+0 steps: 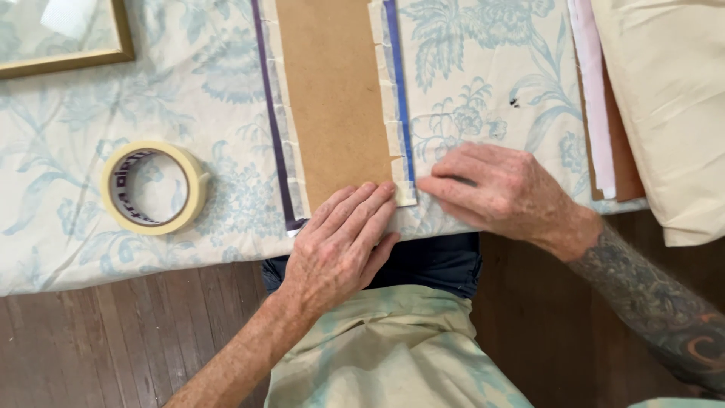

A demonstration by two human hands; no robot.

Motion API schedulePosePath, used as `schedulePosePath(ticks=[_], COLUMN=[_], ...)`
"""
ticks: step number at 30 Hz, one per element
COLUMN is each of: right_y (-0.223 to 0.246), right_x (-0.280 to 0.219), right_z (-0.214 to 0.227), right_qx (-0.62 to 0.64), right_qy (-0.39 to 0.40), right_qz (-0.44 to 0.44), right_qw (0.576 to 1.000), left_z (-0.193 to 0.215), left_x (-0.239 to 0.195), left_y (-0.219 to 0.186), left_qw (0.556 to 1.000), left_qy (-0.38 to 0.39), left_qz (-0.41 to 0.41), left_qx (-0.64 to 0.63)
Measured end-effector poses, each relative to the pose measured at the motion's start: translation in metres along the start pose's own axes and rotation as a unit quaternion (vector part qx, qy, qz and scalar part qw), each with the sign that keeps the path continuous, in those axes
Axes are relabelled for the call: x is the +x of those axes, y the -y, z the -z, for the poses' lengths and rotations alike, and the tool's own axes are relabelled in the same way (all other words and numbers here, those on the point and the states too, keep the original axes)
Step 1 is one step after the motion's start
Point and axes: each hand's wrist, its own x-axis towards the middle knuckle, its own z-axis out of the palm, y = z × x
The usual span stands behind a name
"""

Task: Applying masking tape to the edges of a wooden board to secure a liner

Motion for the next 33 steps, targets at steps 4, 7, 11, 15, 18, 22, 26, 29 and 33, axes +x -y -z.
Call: schedulePosePath(ticks=[4,7,11,15,18,22,26,29,33], right_y=[0.004,0.011,0.021,0.027,0.030,0.025,0.016,0.023,0.017], right_x=[-0.008,-0.002,0.010,0.022,0.032,0.029,0.028,0.036,0.042], right_z=[-0.006,-0.003,-0.002,-0.008,-0.008,0.002,0.015,0.007,-0.001], right_qx=[-0.021,0.015,0.070,0.103,0.081,0.005,0.027,0.057,-0.018], right_qy=[0.046,0.073,0.158,0.187,0.219,0.285,0.292,0.274,0.211], right_qz=[0.009,-0.021,-0.125,-0.205,-0.253,-0.266,-0.282,-0.279,-0.260], right_qw=[0.999,0.997,0.977,0.955,0.939,0.921,0.914,0.919,0.942], left_z=[0.006,0.004,0.008,0.015,0.009,0.012,0.014,0.013,0.022], left_x=[0.004,0.000,0.002,0.007,0.005,0.003,0.007,0.003,0.001], left_y=[0.003,0.006,0.002,-0.004,0.000,-0.003,-0.004,-0.001,-0.002], left_qw=[0.996,0.999,0.999,1.000,0.999,0.999,1.000,1.000,1.000], left_qy=[0.012,0.003,-0.020,-0.020,-0.032,-0.025,-0.015,-0.010,0.001], left_qz=[0.041,0.005,-0.018,-0.006,-0.001,0.003,0.010,0.002,0.006], left_qx=[-0.076,-0.053,-0.037,0.020,0.021,0.023,0.023,0.013,-0.009])
